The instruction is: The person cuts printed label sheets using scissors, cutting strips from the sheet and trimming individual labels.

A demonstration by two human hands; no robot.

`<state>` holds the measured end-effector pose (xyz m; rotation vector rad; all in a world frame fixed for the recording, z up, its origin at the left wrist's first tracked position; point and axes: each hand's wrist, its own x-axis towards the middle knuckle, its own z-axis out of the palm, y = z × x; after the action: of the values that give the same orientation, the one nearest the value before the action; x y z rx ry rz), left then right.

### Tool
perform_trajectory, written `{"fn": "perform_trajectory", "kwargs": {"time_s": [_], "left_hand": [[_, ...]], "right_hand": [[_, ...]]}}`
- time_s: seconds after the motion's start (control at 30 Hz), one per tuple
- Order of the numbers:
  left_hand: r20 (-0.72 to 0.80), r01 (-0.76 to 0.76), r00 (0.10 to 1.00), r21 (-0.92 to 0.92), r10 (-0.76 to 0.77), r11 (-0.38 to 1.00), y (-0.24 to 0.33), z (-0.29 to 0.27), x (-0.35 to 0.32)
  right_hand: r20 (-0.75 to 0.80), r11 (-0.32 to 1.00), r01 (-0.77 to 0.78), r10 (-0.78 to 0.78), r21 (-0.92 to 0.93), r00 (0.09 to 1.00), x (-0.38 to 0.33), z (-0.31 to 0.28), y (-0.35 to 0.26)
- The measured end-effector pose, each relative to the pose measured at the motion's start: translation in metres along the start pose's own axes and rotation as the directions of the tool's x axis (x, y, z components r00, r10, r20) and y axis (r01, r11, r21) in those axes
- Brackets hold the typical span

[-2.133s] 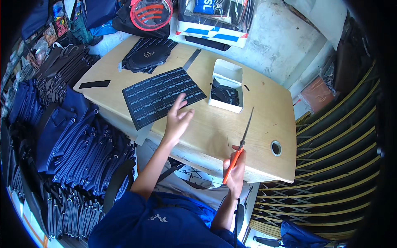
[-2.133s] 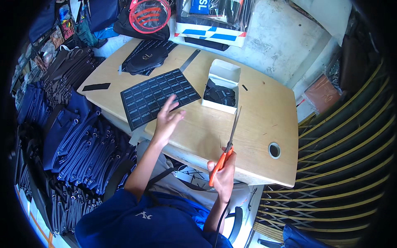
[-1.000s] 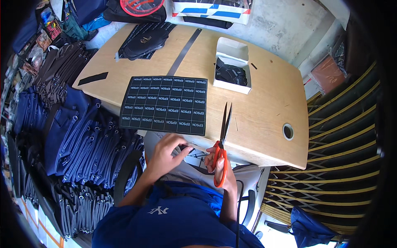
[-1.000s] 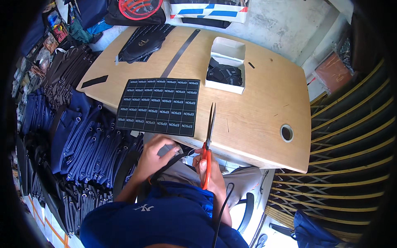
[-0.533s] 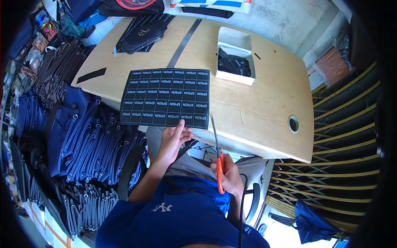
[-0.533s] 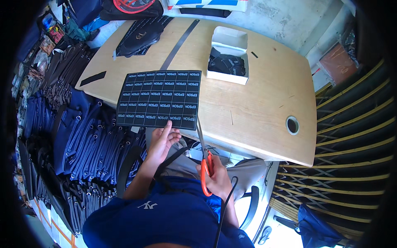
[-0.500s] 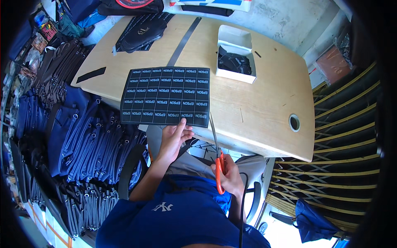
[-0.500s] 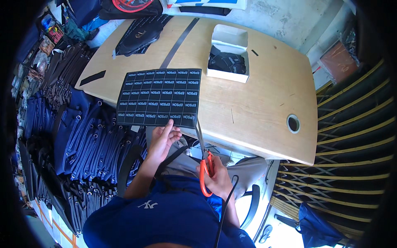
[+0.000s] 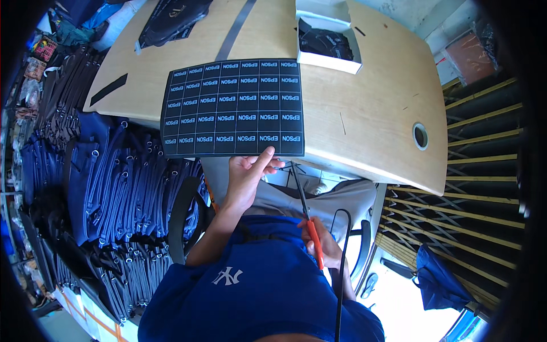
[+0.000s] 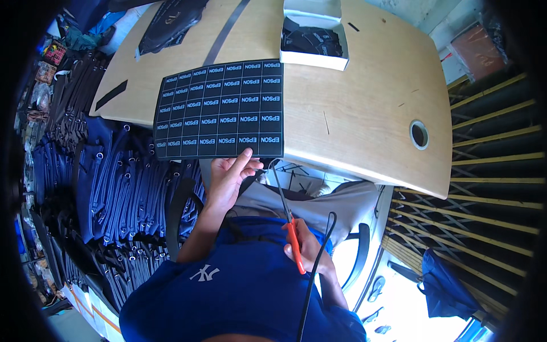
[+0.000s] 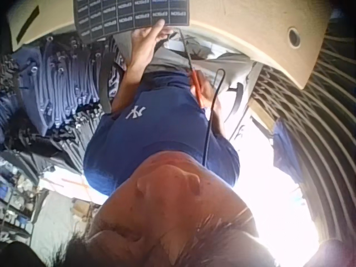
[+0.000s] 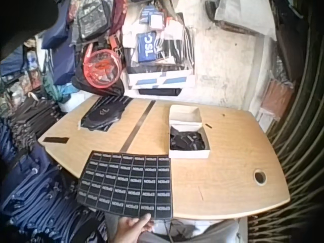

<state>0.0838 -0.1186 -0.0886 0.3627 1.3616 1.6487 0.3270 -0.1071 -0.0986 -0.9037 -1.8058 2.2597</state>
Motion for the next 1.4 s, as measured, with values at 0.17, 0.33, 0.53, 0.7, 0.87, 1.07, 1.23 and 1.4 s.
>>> {"fn": "perform_trajectory", "kwargs": {"time_s": [0.17, 0.33, 0.53, 0.7, 0.87, 1.07, 1.23, 1.4], "left_hand": [[0.023, -0.033, 0.999, -0.083, 0.035, 0.996, -0.011, 0.002, -0.003], [0.012, -0.032, 0.999, -0.097, 0.033, 0.995, -0.012, 0.008, -0.007], [0.027, 0.004, 1.000, -0.129, 0.000, 0.992, -0.015, 0.006, -0.011], [0.025, 0.001, 1.000, -0.150, 0.002, 0.989, -0.016, 0.007, -0.014], [0.035, -0.009, 0.999, -0.184, 0.016, 0.983, -0.017, 0.009, -0.017], [0.098, -0.038, 0.993, -0.241, 0.063, 0.970, -0.022, 0.005, -0.016], [0.091, 0.003, 0.996, -0.239, 0.019, 0.971, -0.018, 0.007, -0.018], [0.085, 0.022, 0.996, -0.236, -0.001, 0.971, -0.013, 0.008, -0.020]], "right_hand": [[0.057, 0.999, -0.006, 0.004, 0.035, 0.998, -0.001, 0.011, -0.004], [0.045, 0.998, -0.004, 0.002, 0.060, 0.999, 0.007, 0.022, -0.008], [0.020, 0.997, 0.056, -0.057, 0.046, 0.998, 0.019, 0.031, -0.021], [0.015, 0.993, 0.088, -0.090, 0.081, 0.996, 0.025, 0.035, -0.024], [0.015, 0.989, 0.095, -0.097, 0.111, 0.995, 0.027, 0.038, -0.026], [0.007, 0.986, 0.118, -0.120, 0.120, 0.993, 0.029, 0.041, -0.029], [-0.005, 0.982, 0.149, -0.149, 0.119, 0.989, 0.030, 0.043, -0.022], [-0.020, 0.984, 0.132, -0.131, 0.123, 0.991, 0.031, 0.043, -0.026]]}}
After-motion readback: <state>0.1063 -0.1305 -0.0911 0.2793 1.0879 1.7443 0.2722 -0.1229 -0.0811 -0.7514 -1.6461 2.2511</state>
